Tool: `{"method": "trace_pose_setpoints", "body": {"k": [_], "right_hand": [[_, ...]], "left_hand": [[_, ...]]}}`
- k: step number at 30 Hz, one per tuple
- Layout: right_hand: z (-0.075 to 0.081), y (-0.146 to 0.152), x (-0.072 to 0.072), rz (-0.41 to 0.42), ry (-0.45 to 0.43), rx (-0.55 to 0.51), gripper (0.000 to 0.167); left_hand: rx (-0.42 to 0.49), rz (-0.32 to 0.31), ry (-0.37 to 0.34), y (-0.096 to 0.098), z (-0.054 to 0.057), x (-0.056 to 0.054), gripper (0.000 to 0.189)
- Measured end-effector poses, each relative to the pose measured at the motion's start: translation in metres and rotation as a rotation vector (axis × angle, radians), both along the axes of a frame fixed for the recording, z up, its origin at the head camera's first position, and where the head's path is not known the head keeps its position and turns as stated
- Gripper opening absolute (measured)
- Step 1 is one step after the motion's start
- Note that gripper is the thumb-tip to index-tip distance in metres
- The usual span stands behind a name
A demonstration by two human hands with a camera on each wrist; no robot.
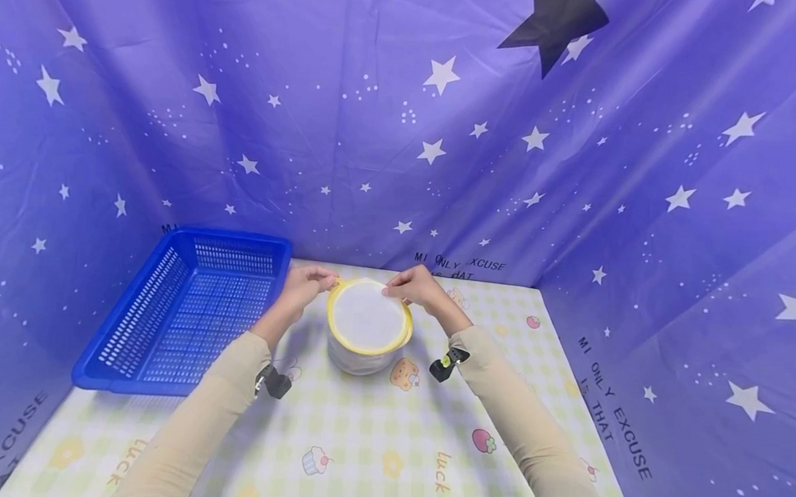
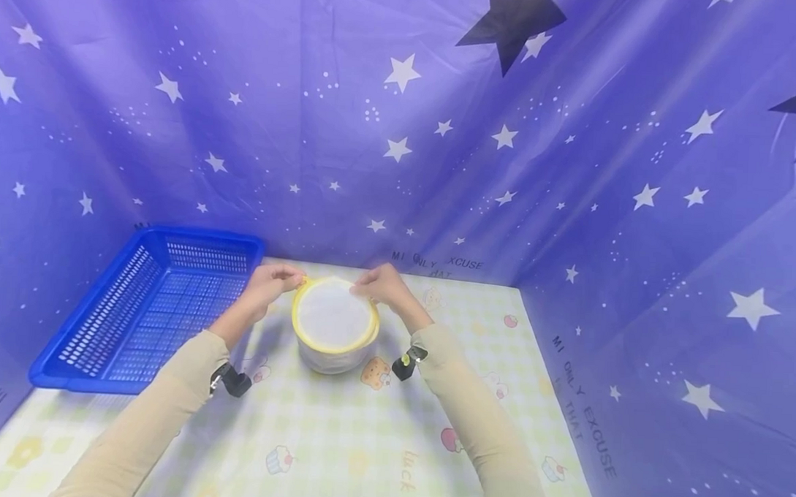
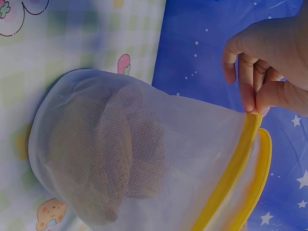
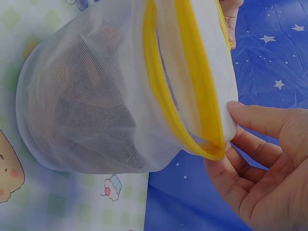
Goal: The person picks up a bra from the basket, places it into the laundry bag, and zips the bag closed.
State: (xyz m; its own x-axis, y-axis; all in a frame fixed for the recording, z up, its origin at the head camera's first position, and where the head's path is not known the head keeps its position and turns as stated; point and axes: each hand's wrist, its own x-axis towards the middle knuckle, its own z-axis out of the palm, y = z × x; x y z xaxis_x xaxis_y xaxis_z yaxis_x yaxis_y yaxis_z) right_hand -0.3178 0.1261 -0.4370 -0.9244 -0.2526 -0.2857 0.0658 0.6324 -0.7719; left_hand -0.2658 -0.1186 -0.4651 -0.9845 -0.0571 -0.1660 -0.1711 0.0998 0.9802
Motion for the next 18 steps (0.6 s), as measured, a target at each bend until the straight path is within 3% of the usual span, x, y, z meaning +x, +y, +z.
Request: {"method": "trace_pose_setpoints", "body": {"k": [9, 18], "right_hand": [[-0.0026, 0.001, 0.0028, -0.053, 0.033, -0.041, 0.018], [0.0005, -0.0027, 0.0072, -0.1, 0.08, -0.009, 0.015]], "left_hand": [[-0.02, -0.01, -0.001, 0.0009, 0.0002, 0.0011, 0.025], [-0.039, 0.004, 0.017, 0.0017, -0.0009, 0.0007, 0.021]]}}
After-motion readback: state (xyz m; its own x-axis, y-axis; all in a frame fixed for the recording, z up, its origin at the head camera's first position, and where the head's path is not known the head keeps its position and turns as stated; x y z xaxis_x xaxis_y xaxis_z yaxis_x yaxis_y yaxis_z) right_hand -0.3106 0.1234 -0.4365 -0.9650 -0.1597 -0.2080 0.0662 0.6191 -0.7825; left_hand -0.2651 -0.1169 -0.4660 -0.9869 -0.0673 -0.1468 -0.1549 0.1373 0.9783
